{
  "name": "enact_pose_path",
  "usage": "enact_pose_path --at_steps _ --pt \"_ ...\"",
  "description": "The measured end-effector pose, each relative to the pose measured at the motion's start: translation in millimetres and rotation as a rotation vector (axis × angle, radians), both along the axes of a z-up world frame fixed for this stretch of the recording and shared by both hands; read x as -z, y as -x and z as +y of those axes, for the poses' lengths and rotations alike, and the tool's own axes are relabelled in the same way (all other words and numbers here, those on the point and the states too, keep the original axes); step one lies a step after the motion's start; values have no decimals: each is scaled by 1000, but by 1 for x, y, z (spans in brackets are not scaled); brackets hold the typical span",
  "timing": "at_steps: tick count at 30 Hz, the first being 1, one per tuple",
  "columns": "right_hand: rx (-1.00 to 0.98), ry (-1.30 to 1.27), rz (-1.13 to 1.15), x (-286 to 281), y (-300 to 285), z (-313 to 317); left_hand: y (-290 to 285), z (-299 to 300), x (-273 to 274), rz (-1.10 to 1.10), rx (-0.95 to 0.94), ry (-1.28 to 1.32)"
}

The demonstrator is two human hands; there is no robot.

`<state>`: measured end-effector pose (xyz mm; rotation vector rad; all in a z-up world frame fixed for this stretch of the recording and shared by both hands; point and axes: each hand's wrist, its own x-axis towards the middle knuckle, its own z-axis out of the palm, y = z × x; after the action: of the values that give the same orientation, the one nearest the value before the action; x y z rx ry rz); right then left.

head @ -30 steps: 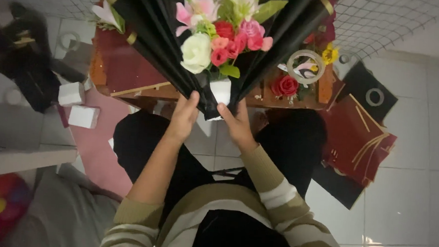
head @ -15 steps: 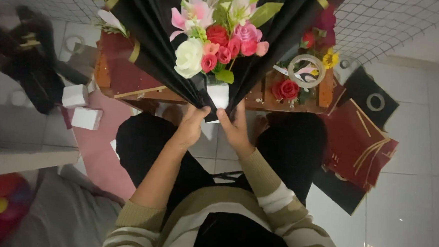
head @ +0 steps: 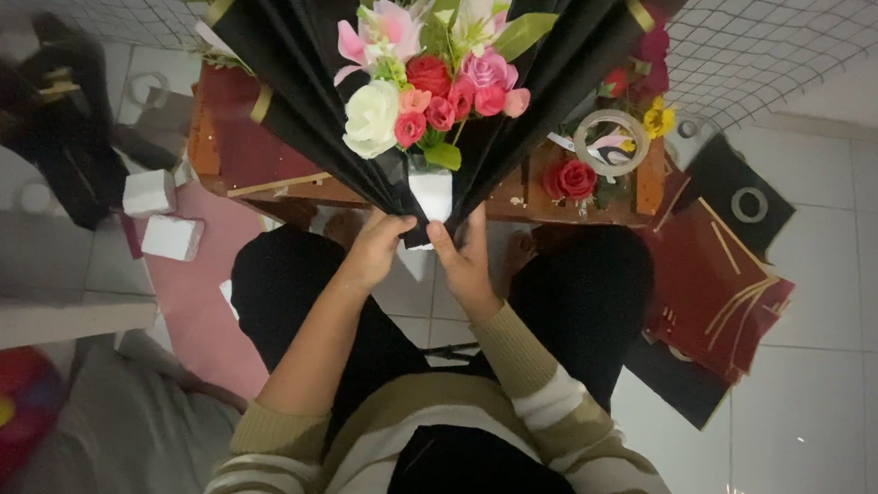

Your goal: Wrapping a small bouquet of flowers with black decorative paper and securing it with tape.

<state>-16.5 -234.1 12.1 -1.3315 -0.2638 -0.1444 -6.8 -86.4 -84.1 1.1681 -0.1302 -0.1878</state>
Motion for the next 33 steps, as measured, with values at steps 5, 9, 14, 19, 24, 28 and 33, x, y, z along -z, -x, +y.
enact_pose_path --at_steps 5,9,14,19,24,28,33 --pt "38 -2 3 -15 2 4 0 -7 -47 -21 33 74" --pt "63 -9 -9 -6 -3 0 7 -4 -72 -4 -2 17" --pt "49 1 8 -25 0 6 14 -11 -153 -210 30 -148" --pt "57 2 29 -31 0 10 11 -16 -141 -233 -2 -115" --pt "61 9 209 -35 -3 5 5 -24 -110 -175 -61 -183" --pt "17 33 279 -69 -7 6 1 -24 -93 -124 -85 -240" --pt "-20 172 268 -91 -4 4 -10 -23 -96 -131 -209 -299"
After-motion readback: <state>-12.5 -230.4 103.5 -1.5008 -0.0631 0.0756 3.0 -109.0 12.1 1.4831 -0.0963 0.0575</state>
